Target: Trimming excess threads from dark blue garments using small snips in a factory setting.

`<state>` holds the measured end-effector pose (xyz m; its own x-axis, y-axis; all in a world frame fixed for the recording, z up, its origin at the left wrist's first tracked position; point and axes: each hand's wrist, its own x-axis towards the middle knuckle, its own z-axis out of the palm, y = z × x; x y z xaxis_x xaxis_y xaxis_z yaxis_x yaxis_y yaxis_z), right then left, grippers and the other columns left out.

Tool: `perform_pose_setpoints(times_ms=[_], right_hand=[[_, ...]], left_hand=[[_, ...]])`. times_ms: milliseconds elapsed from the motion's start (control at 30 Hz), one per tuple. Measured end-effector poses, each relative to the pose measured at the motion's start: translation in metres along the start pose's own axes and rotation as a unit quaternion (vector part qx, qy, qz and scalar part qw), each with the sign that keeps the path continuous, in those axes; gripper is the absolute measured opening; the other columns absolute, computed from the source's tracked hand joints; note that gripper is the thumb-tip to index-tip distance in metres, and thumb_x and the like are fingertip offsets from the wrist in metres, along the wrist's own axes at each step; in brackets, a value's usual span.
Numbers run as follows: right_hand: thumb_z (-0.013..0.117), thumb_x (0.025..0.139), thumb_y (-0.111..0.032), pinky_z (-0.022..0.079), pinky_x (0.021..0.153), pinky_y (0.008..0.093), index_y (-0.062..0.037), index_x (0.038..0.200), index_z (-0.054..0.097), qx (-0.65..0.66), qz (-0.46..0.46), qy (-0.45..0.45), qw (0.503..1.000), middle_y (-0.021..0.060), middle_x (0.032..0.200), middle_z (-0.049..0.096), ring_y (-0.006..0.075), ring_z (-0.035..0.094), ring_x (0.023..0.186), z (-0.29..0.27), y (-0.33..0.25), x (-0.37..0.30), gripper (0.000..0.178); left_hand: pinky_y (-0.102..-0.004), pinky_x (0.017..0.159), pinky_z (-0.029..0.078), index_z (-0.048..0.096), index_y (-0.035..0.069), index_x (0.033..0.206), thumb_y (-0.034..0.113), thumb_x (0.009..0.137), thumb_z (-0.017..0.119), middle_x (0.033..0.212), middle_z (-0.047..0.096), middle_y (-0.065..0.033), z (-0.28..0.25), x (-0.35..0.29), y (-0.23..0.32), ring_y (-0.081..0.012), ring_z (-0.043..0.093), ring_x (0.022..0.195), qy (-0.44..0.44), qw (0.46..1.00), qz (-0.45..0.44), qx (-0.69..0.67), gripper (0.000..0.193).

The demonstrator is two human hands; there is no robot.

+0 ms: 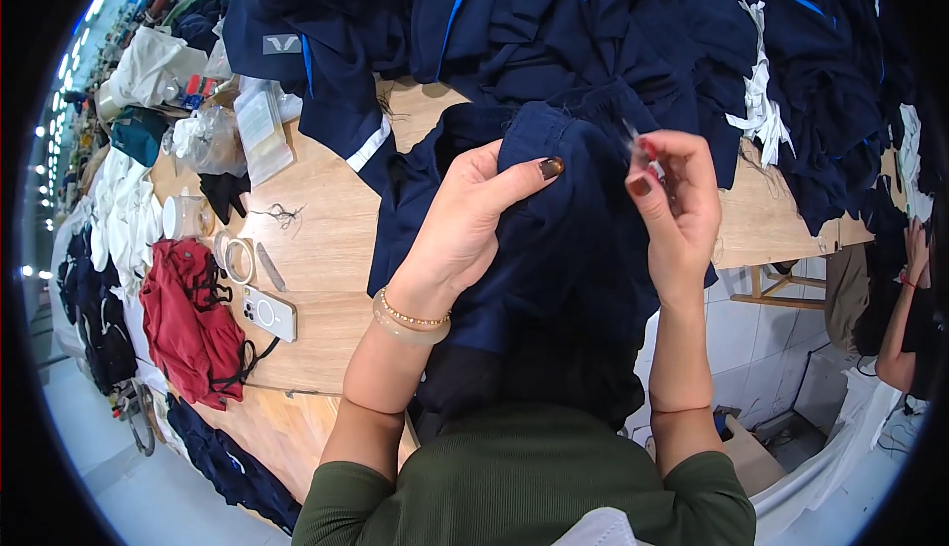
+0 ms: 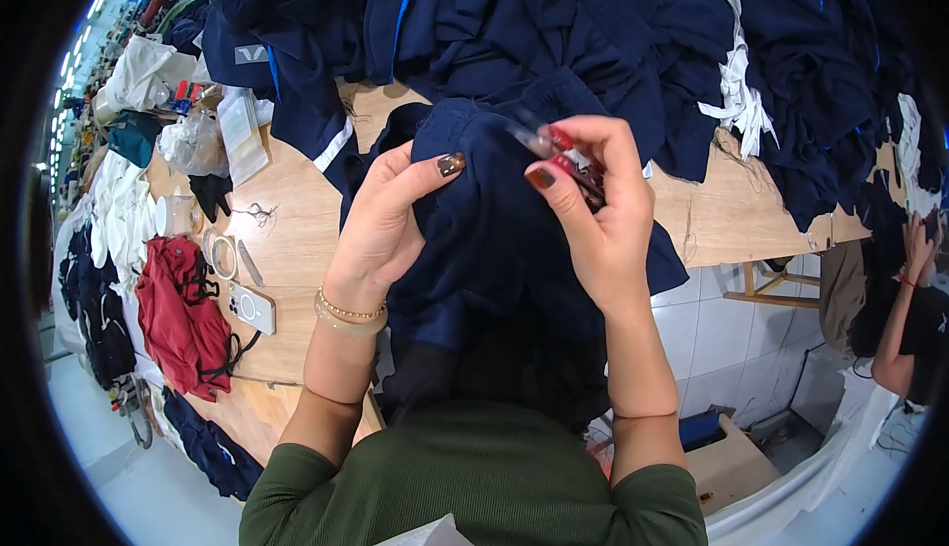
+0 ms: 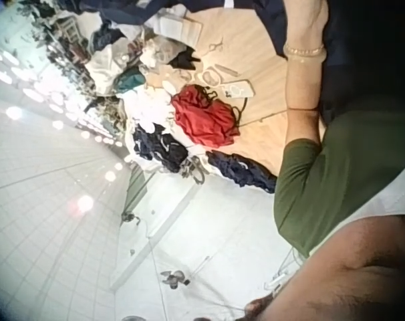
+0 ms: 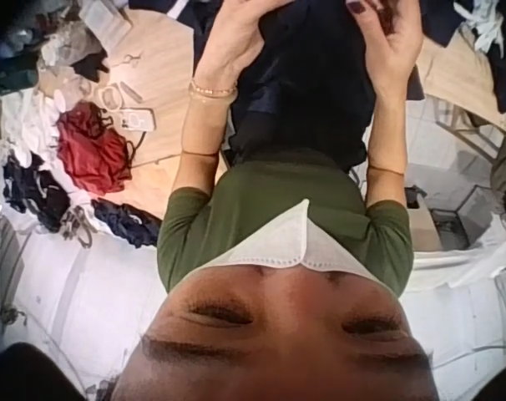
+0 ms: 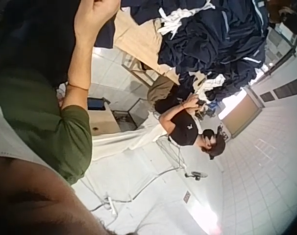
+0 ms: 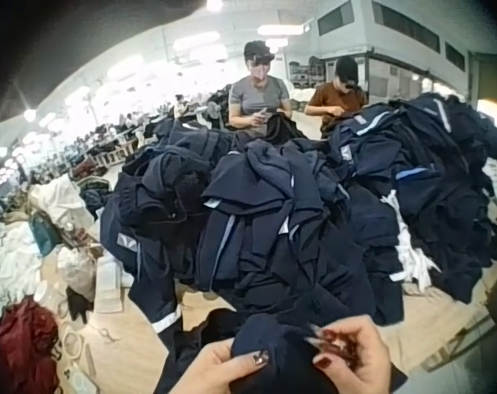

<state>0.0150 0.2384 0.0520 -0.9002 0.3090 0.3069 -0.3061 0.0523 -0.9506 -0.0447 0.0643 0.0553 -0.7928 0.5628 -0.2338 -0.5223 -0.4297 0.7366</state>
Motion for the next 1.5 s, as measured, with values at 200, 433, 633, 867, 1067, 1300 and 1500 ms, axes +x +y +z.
perform_pose_setpoints(times_ms=[200, 433, 633, 867, 1067, 1300, 1500], right_hand=[[0.078, 0.071, -0.006, 0.046, 0.059, 0.0216, 0.0033, 0.084, 0.06, -0.199, -0.096, 0.059, 0.973, 0.0073, 0.079, 0.061, 0.0121, 0.056, 0.068, -0.003, -0.001, -0.007, 0.024], [0.08, 0.065, -0.009, 0.044, 0.055, 0.0275, 0.0019, 0.082, 0.061, -0.274, -0.188, 0.065, 0.941, 0.0102, 0.075, 0.062, 0.0214, 0.054, 0.064, 0.004, 0.003, -0.004, 0.028], [0.077, 0.069, -0.001, 0.046, 0.058, 0.019, 0.0018, 0.092, 0.062, -0.31, -0.206, 0.034, 0.927, 0.0074, 0.08, 0.06, 0.0118, 0.058, 0.07, 0.002, 0.003, -0.002, 0.028], [0.077, 0.069, -0.002, 0.046, 0.059, 0.0188, 0.0019, 0.092, 0.062, -0.287, -0.194, 0.035, 0.937, 0.0078, 0.08, 0.06, 0.0119, 0.059, 0.069, 0.003, 0.005, -0.004, 0.028], [0.08, 0.066, -0.008, 0.044, 0.054, 0.0263, 0.0018, 0.083, 0.062, -0.264, -0.189, 0.056, 0.944, 0.0091, 0.074, 0.062, 0.0199, 0.055, 0.065, 0.007, 0.004, -0.002, 0.026], [0.079, 0.067, -0.008, 0.044, 0.053, 0.0255, 0.0021, 0.083, 0.062, -0.266, -0.18, 0.053, 0.946, 0.0087, 0.074, 0.062, 0.0193, 0.055, 0.064, 0.004, 0.003, -0.003, 0.026], [0.079, 0.067, -0.007, 0.044, 0.054, 0.0263, 0.0024, 0.084, 0.062, -0.265, -0.173, 0.056, 0.947, 0.0091, 0.073, 0.062, 0.0202, 0.055, 0.064, 0.004, 0.001, -0.004, 0.026]], left_hand=[[-0.021, 0.078, 0.049, 0.063, -0.002, 0.099, 0.002, 0.087, 0.059, 0.095, 0.067, -0.004, 0.011, 0.0, -0.001, -0.0067, 0.061, 0.083, 0.036, 0.999, 0.023, 0.011, 0.014], [-0.0205, 0.077, 0.048, 0.063, -0.003, 0.098, 0.002, 0.086, 0.058, 0.092, 0.066, -0.0033, 0.016, -0.001, -0.002, -0.0063, 0.061, 0.082, 0.054, 0.998, 0.037, 0.011, 0.014], [-0.02, 0.076, 0.047, 0.064, -0.002, 0.098, 0.002, 0.086, 0.059, 0.092, 0.066, -0.003, 0.019, -0.001, -0.004, -0.0055, 0.06, 0.08, 0.058, 0.997, 0.043, 0.014, 0.013], [-0.0201, 0.077, 0.046, 0.064, -0.002, 0.097, 0.002, 0.086, 0.059, 0.091, 0.066, -0.0022, 0.017, -0.002, -0.004, -0.0046, 0.059, 0.08, 0.054, 0.997, 0.051, 0.026, 0.013], [-0.0201, 0.077, 0.046, 0.064, -0.002, 0.097, 0.002, 0.086, 0.059, 0.091, 0.066, -0.0024, 0.017, -0.002, -0.006, -0.0049, 0.059, 0.081, 0.047, 0.997, 0.057, 0.037, 0.013], [-0.0202, 0.078, 0.047, 0.063, -0.003, 0.099, 0.002, 0.087, 0.06, 0.093, 0.066, -0.0028, 0.017, -0.002, -0.005, -0.005, 0.059, 0.082, 0.034, 0.996, 0.062, 0.05, 0.014], [-0.0203, 0.078, 0.047, 0.063, -0.002, 0.1, 0.003, 0.087, 0.06, 0.093, 0.066, -0.0026, 0.016, -0.002, -0.006, -0.0049, 0.059, 0.082, 0.034, 0.995, 0.073, 0.058, 0.014]])
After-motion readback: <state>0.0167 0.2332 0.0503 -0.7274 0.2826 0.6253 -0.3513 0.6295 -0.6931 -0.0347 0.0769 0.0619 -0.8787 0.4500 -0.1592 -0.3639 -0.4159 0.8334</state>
